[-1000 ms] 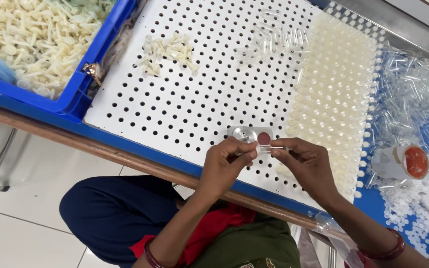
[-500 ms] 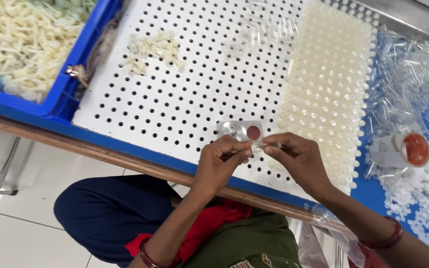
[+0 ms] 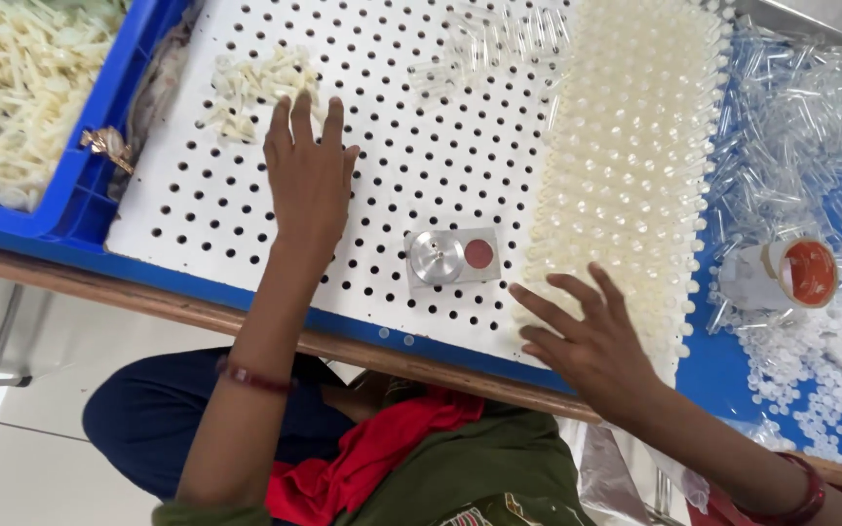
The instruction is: The person sits at a workstation and repeatedly picks a white cotton tip, inserts it into a clear plastic tube, and places the assembled swab into a perforated tray. The person also moves a yellow basket of tubes and continues the assembly cycle.
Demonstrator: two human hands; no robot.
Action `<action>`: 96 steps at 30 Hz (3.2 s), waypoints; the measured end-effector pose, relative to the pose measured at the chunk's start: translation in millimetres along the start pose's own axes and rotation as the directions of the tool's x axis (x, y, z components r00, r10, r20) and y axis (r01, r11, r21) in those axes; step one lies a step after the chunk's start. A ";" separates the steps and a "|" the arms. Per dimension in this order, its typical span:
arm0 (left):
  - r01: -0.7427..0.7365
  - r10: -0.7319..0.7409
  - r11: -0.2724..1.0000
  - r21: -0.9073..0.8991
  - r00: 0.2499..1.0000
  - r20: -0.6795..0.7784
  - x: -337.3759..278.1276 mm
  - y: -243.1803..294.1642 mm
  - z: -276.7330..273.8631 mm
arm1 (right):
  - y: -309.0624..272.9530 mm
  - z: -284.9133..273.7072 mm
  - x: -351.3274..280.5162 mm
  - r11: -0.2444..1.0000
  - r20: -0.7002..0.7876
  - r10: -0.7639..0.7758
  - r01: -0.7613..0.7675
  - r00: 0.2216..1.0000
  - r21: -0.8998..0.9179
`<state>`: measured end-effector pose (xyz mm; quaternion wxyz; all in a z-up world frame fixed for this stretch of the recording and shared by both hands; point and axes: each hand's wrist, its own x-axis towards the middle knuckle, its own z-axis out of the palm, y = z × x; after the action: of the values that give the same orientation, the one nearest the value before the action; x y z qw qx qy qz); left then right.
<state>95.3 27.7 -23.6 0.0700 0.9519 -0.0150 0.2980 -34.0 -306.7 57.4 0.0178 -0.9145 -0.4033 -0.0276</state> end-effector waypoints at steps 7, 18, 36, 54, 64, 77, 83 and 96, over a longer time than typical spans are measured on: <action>0.103 -0.069 0.978 -0.184 0.981 0.181 -5.3 -26.9 62.8 | 48.7 -6.3 59.2 0.973 -0.025 0.076 -0.068 0.997 0.221; 0.078 -0.075 0.894 -0.442 0.997 0.024 -17.5 -1.8 -4.2 | 160.2 50.4 162.7 0.976 -0.113 0.203 -0.210 0.973 -0.053; 0.528 -0.354 0.346 -0.775 0.839 0.413 -96.1 42.7 -85.5 | 23.7 -7.8 91.4 0.993 -0.076 -0.020 0.029 0.997 0.115; 0.669 0.112 -0.474 -0.572 0.690 0.715 -109.1 83.7 -65.2 | -6.2 -13.3 62.2 0.717 -0.204 0.205 -0.005 0.957 0.697; 0.280 -0.118 0.269 -0.922 0.959 0.257 -87.1 80.9 -86.8 | 17.0 -21.7 -26.1 0.510 -0.011 0.602 -0.374 0.798 0.775; 0.099 -0.078 0.987 -0.126 0.985 0.155 -22.7 -7.3 39.8 | 9.2 -26.3 2.8 0.989 -0.033 0.131 -0.128 0.991 0.081; 0.152 -0.125 0.964 -0.219 0.983 0.134 -21.4 0.6 16.7 | 62.9 18.7 130.5 0.965 -0.154 0.107 -0.065 0.982 0.254; 0.341 -0.257 0.857 -0.387 0.933 0.253 -41.6 7.9 -16.8 | 90.7 32.7 156.6 0.653 0.079 0.415 -0.357 0.906 0.668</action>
<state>51.0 21.7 -32.6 0.3192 0.9284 0.0624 0.1795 139.6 -250.7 34.0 0.3661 -0.9087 -0.1812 0.0863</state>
